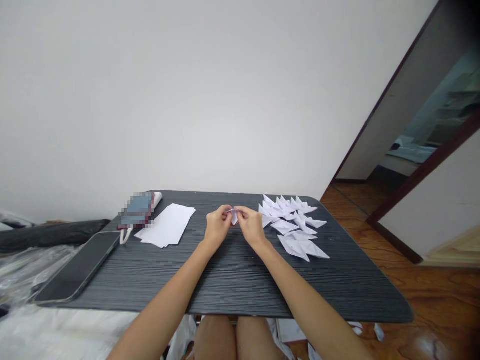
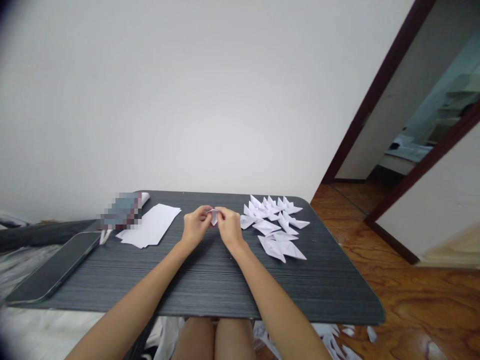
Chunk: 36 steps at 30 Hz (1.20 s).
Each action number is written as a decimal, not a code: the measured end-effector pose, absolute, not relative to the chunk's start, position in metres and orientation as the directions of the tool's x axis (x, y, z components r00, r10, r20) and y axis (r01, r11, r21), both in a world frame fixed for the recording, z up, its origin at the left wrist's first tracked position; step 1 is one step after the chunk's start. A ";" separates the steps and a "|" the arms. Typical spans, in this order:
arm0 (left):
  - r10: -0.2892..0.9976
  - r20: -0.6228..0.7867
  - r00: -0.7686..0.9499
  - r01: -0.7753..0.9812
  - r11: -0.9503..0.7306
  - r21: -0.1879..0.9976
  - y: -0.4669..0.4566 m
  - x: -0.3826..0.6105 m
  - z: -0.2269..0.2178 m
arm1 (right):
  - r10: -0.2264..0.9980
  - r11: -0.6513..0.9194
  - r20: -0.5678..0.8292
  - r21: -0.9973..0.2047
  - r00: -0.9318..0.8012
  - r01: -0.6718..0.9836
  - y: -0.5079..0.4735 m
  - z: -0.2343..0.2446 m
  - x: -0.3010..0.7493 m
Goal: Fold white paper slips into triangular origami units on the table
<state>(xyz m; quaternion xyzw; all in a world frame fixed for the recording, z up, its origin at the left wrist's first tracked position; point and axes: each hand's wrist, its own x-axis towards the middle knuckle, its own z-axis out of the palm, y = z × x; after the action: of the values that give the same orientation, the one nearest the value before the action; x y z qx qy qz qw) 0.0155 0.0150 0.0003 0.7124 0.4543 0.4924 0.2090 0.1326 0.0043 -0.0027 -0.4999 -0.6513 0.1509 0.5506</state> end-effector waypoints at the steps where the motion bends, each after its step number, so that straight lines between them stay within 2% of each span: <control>1: 0.867 0.491 0.088 0.399 -0.482 0.780 0.015 0.015 0.002 | 0.817 0.472 0.568 -0.761 0.104 0.446 0.006 -0.003 0.133; 5: 0.917 0.394 0.061 0.259 -0.395 0.881 0.017 0.012 0.006 | 0.796 0.542 0.599 -0.770 0.089 0.337 0.007 -0.004 0.132; 8: 0.933 0.356 0.045 0.228 -0.357 0.906 0.020 0.012 0.003 | 0.765 0.581 0.640 -0.733 0.069 0.353 0.004 -0.003 0.128; 12: 0.923 0.386 0.001 0.184 -0.379 0.907 0.021 0.015 -0.001 | 0.739 0.599 0.671 -0.697 0.063 0.395 0.001 -0.001 0.125; 16: 0.932 0.351 0.088 0.047 -0.356 0.933 0.022 0.013 0.003 | 0.733 0.599 0.677 -0.689 0.069 0.408 0.002 0.004 0.132; 22: 0.972 0.129 0.196 -0.289 -0.068 0.955 0.022 0.012 0.009 | 0.670 0.647 0.742 -0.575 -0.014 0.500 0.006 0.005 0.148; 25: 0.946 0.025 0.324 -0.339 0.092 0.936 0.020 0.015 0.008 | 0.652 0.662 0.757 -0.537 -0.048 0.524 0.007 0.002 0.150; 28: 0.907 -0.015 0.421 -0.361 0.183 0.914 0.019 0.016 0.005 | 0.640 0.678 0.766 -0.524 -0.064 0.515 0.006 0.001 0.149; 32: 0.931 0.060 0.360 -0.347 0.074 0.935 0.020 0.015 0.004 | 0.655 0.686 0.754 -0.569 -0.045 0.454 0.003 0.006 0.147; 36: 0.933 0.109 0.342 -0.212 -0.037 0.977 0.020 0.011 0.008 | 0.777 0.593 0.628 -0.758 0.054 0.273 0.004 0.012 0.146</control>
<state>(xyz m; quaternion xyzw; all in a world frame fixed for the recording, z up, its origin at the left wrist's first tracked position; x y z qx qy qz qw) 0.0115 0.0201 0.0078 0.5464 0.3302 0.4689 0.6104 0.1464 0.0038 0.0124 -0.4003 -0.6555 0.2080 0.6057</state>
